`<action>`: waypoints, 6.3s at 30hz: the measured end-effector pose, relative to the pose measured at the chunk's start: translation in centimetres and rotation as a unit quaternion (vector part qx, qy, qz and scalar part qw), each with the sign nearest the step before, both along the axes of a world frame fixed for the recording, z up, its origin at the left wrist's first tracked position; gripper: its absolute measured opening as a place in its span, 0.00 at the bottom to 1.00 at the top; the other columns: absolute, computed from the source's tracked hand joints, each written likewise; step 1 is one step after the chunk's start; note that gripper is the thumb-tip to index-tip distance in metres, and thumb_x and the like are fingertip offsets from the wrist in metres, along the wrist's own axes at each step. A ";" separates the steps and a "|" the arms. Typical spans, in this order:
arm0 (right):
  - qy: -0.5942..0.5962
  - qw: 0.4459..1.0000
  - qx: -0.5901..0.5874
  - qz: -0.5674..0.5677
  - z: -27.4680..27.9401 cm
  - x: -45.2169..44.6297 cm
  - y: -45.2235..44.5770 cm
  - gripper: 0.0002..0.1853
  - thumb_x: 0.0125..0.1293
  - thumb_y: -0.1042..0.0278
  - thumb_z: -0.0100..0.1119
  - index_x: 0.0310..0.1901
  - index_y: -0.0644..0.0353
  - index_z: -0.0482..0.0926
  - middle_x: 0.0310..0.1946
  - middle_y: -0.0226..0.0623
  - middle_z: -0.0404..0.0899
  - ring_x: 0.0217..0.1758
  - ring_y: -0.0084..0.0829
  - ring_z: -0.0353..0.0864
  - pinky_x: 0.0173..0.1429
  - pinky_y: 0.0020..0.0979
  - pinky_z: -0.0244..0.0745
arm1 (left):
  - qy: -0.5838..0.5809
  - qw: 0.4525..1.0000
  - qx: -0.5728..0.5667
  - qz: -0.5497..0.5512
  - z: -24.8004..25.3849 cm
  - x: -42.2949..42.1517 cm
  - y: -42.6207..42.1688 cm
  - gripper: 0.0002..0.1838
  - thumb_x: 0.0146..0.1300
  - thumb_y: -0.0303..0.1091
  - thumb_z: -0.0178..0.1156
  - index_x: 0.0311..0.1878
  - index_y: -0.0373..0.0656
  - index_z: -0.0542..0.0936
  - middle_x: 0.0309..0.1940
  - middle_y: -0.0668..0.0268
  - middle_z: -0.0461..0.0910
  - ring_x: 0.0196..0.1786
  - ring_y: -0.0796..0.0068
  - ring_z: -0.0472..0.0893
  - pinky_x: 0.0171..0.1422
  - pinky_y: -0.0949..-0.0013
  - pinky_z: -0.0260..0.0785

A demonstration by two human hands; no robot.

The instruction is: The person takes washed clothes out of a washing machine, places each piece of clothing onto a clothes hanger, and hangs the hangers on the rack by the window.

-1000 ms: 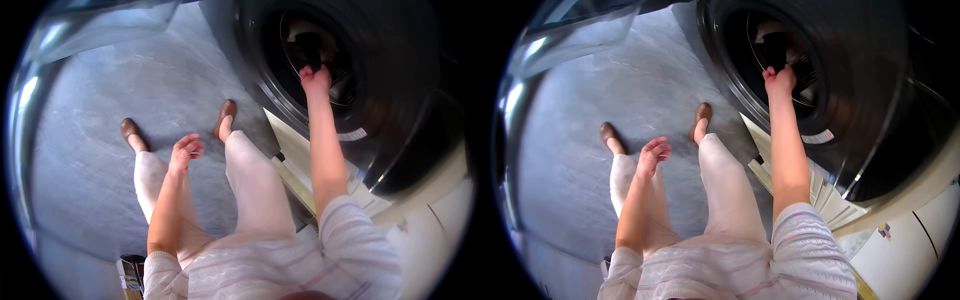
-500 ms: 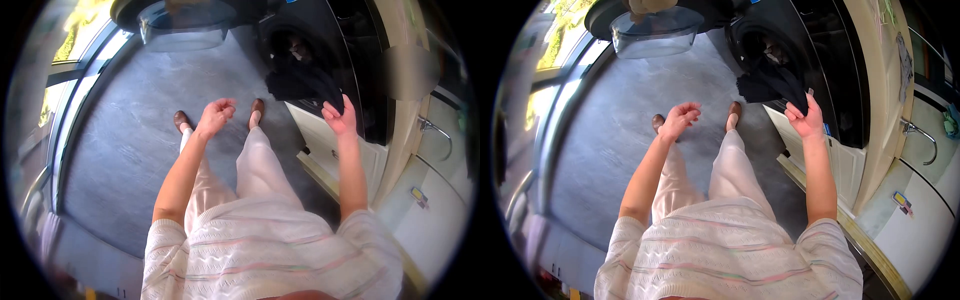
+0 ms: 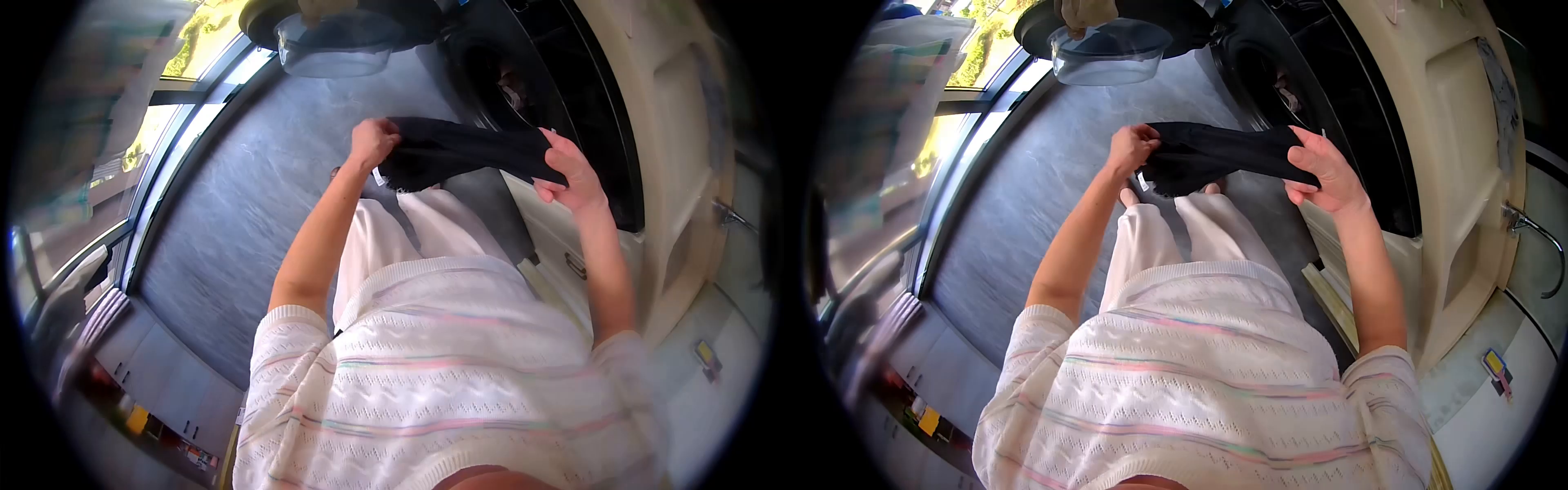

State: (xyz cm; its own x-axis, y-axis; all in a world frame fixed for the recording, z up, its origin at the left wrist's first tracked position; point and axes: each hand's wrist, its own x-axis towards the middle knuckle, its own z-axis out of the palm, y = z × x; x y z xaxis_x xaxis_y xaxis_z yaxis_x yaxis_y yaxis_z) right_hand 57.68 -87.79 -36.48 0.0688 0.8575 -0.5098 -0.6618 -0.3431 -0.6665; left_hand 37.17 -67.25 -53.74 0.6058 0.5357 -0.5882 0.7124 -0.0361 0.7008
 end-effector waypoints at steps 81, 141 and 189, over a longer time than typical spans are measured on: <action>-0.292 0.943 0.118 -0.106 11.7 3.9 11.7 0.10 0.61 0.69 0.52 0.42 0.62 0.76 0.35 0.28 0.78 0.37 0.19 0.76 0.42 0.19 0.71 | -0.003 0.931 0.144 -0.336 21.4 -4.4 11.9 0.22 0.53 0.50 0.61 0.34 0.37 0.80 0.20 0.59 0.77 0.25 0.72 0.74 0.33 0.68 0.66; -0.449 0.858 -0.055 -0.244 6.8 3.5 8.0 0.07 0.54 0.73 0.53 0.35 0.63 0.72 0.19 0.26 0.70 0.16 0.16 0.69 0.16 0.19 0.67 | -0.166 0.907 0.384 0.057 23.2 -3.0 19.4 0.10 0.54 0.28 0.53 0.38 0.43 0.81 0.26 0.60 0.80 0.29 0.70 0.79 0.37 0.72 0.69; -0.505 0.852 -0.116 -0.077 7.8 -1.0 6.0 0.08 0.59 0.74 0.52 0.41 0.59 0.75 0.28 0.22 0.72 0.27 0.13 0.71 0.29 0.16 0.69 | -0.312 0.821 -0.450 0.160 18.4 -9.2 12.2 0.11 0.60 0.30 0.54 0.43 0.33 0.75 0.34 0.61 0.79 0.33 0.76 0.80 0.39 0.74 0.76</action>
State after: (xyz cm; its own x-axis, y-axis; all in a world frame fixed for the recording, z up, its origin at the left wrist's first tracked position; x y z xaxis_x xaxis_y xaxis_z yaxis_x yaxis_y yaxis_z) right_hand 56.63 -81.81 -28.64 0.6761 0.6822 -0.2784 0.1597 -0.5046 -0.8485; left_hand 27.98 -55.09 -35.32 0.8527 0.2454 -0.4612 0.0755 0.8157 0.5736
